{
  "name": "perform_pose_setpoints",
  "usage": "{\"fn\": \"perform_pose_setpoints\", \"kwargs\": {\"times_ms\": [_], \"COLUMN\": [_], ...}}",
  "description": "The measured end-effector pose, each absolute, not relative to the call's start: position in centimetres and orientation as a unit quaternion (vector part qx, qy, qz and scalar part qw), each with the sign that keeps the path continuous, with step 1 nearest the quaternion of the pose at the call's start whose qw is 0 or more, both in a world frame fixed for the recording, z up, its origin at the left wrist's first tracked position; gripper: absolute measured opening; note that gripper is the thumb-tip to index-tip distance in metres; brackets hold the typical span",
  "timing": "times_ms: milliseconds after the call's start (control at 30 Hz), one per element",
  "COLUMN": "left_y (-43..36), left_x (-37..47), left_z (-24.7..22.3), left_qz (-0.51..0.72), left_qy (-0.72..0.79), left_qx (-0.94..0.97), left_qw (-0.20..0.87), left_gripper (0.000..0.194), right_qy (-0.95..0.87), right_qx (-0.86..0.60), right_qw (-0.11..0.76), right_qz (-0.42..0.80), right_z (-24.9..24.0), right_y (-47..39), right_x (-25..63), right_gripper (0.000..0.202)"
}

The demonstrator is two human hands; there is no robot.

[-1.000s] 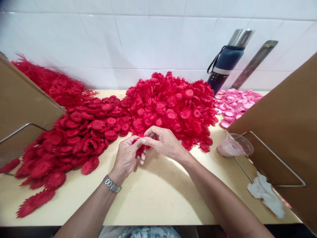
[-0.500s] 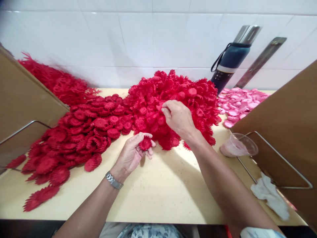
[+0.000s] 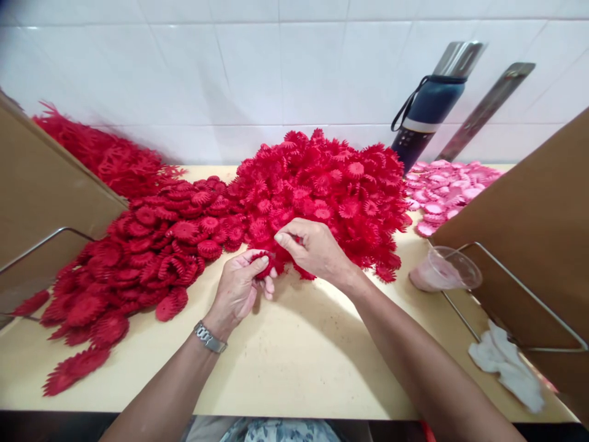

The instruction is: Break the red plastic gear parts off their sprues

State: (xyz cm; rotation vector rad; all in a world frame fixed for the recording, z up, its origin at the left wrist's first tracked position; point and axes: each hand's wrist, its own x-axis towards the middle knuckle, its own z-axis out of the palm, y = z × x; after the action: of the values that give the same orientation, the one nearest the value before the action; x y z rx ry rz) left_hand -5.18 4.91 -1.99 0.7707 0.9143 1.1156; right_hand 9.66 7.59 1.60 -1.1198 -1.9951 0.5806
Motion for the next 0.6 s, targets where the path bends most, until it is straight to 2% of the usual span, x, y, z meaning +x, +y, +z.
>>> {"fn": "perform_pose_setpoints", "kwargs": {"times_ms": [100,200,267,433,600], "left_y": [5.0,4.9,4.9,5.0,5.0], "left_x": [-5.2,-5.1,-5.1,-5.2,-5.1], "left_z": [-1.8,-1.8,-1.9,-1.9,-1.9], "left_qz": [0.5,0.504,0.509,0.519,0.518], "left_qy": [0.407,0.406,0.414,0.413,0.371], "left_qx": [0.341,0.342,0.343,0.351,0.319], "left_qw": [0.684,0.681,0.672,0.661,0.702], "left_gripper": [0.023,0.026,0.025,0.023,0.025], "right_qy": [-0.757,-0.713,-0.692,-0.702,-0.726], "right_qx": [-0.431,-0.415,-0.415,-0.444,-0.455], "right_qw": [0.361,0.342,0.337,0.343,0.344], "right_qz": [0.333,0.45,0.484,0.439,0.384], "right_z": [1.3,0.8,0.4,-0.9,-1.7], "right_y": [7.3,7.1,7.0,7.0,7.5], "right_x": [9.2,8.8,8.4,7.9,8.2], "right_gripper": [0.026,0.022,0.019,0.025,0.024]}}
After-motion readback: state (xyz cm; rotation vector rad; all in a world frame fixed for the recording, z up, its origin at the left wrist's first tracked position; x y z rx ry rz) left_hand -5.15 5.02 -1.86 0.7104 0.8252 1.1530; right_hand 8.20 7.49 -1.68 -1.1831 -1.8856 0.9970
